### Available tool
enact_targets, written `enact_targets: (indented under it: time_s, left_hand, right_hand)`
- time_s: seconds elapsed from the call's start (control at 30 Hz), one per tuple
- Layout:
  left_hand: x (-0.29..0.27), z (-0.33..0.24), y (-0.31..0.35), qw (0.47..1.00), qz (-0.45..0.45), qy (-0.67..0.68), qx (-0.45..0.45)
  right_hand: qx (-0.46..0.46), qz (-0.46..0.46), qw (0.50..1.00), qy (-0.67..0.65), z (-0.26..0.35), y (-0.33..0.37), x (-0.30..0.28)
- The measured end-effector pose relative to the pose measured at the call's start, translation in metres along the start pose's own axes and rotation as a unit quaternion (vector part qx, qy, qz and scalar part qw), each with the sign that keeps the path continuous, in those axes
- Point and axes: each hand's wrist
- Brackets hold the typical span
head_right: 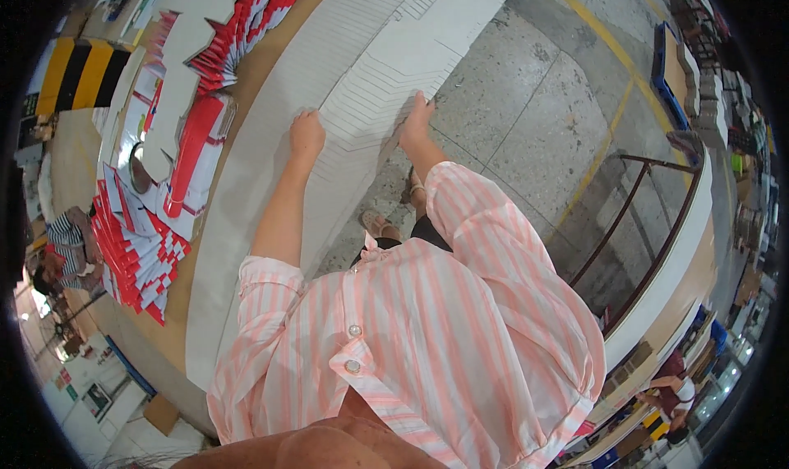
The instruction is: Organizing and stacking flat cardboard box templates on a factory floor.
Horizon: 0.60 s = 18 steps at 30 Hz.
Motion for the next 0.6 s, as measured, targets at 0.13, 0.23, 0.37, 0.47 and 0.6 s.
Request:
enact_targets:
  time_s: [0.13, 0.23, 0.37, 0.47, 0.6]
  left_hand:
    - [-0.002, -0.002, 0.0, 1.0, 0.002, -0.011, 0.006]
    - [-0.004, -0.002, -0.004, 1.0, 0.0, -0.01, -0.007]
    - [-0.006, -0.002, -0.014, 1.0, 0.018, 0.015, -0.015]
    - [-0.004, -0.004, -0.017, 0.999, 0.045, -0.012, -0.008]
    - [-0.008, 0.001, -0.011, 0.999, -0.002, -0.003, 0.032]
  right_hand:
    - [-0.044, -0.083, 0.985, 0.145, -0.004, 0.002, 0.005]
    - [0.017, -0.02, 0.996, 0.09, 0.003, 0.005, -0.003]
    - [0.003, 0.017, 0.998, 0.064, 0.024, -0.003, -0.009]
    - [0.006, -0.029, 0.996, 0.08, 0.034, -0.017, 0.004]
    - [0.027, -0.034, 0.996, 0.077, 0.035, -0.006, 0.003]
Point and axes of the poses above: each hand's wrist, its own y-axis away from the middle knuckle, its own x-axis out of the palm, z = x × y, and after that the axes turned 7 degrees about y, right-handed
